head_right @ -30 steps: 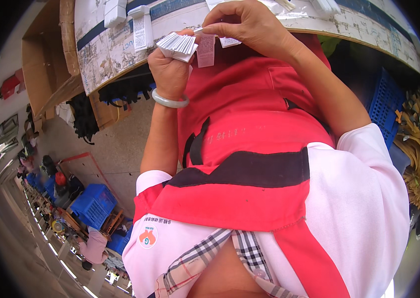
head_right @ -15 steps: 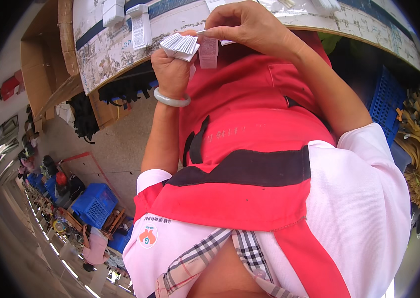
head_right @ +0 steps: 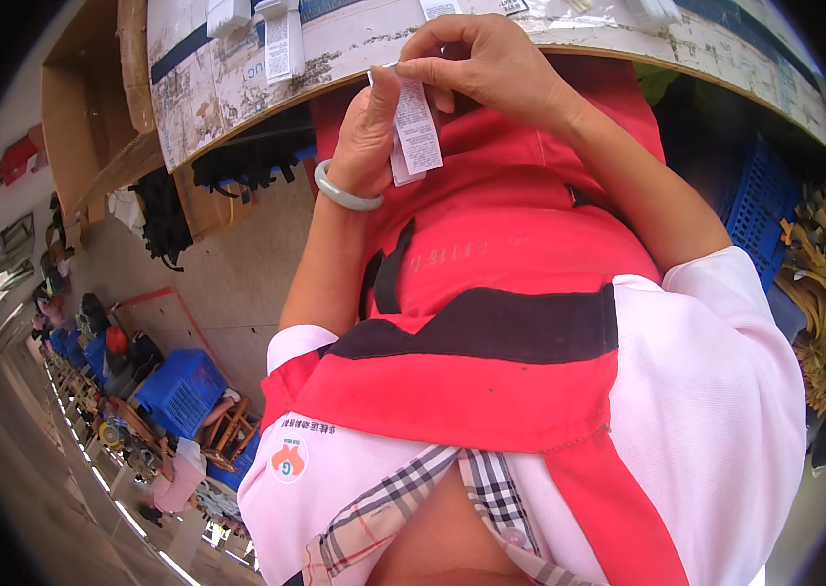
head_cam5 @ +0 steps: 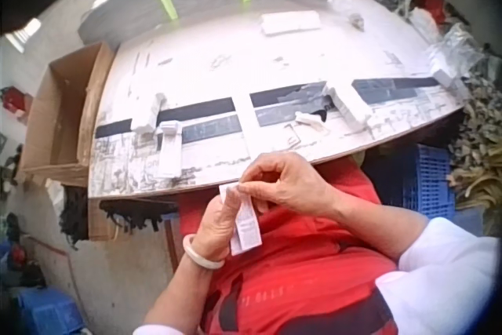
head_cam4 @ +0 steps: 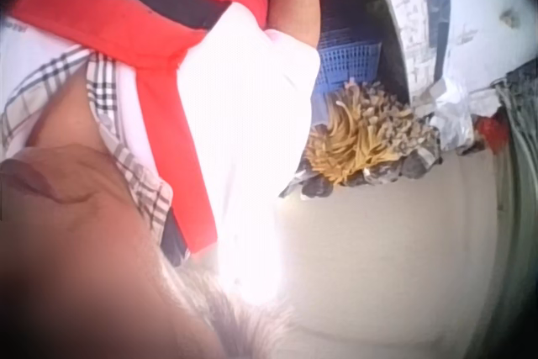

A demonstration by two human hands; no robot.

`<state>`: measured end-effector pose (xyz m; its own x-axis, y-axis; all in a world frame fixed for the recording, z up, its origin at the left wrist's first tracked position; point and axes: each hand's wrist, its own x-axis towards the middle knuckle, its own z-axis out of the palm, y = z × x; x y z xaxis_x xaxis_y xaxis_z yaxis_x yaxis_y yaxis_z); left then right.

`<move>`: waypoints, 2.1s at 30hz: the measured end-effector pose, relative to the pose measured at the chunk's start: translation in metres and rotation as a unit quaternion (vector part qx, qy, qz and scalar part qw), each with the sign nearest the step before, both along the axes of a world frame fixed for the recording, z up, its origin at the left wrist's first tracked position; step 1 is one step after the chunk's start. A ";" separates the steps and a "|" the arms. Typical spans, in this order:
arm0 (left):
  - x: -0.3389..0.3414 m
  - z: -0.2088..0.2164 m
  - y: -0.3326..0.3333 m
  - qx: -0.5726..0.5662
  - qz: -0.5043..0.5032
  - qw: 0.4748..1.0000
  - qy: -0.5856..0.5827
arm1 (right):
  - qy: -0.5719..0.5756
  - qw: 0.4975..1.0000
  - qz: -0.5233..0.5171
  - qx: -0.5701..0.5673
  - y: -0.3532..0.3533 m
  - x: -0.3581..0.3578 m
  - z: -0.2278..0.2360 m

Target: Fold and stack white product labels at a manufacturing workstation.

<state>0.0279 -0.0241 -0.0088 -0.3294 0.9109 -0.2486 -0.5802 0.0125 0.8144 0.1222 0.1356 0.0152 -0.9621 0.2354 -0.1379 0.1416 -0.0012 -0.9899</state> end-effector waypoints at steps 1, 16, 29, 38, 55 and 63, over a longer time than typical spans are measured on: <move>0.001 -0.002 -0.001 0.000 0.001 1.000 0.000 | 0.000 1.000 0.001 0.000 -0.002 0.000 -0.003; 0.008 -0.010 -0.010 -0.037 -0.001 0.995 -0.092 | 0.065 0.988 -0.001 0.143 -0.004 0.007 0.002; 0.021 -0.009 -0.010 -0.057 0.051 0.995 -0.070 | 0.037 0.977 0.018 0.207 -0.008 0.011 0.007; 0.022 -0.014 -0.011 -0.060 0.088 0.993 -0.051 | 0.031 0.974 0.020 0.226 -0.022 0.013 0.011; 0.022 0.007 -0.013 -0.029 -0.028 0.998 -0.042 | -0.038 0.997 0.035 -0.058 -0.008 0.016 0.003; 0.024 -0.006 -0.012 0.001 0.009 0.970 -0.244 | 0.077 0.986 -0.030 0.144 -0.015 0.013 0.000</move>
<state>0.0518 -0.0363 -0.0151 -0.1890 0.9066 -0.3773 -0.8964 -0.0024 0.4432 0.1354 0.1210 0.0147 -0.9493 0.3013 0.0891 -0.0014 0.2796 -0.9601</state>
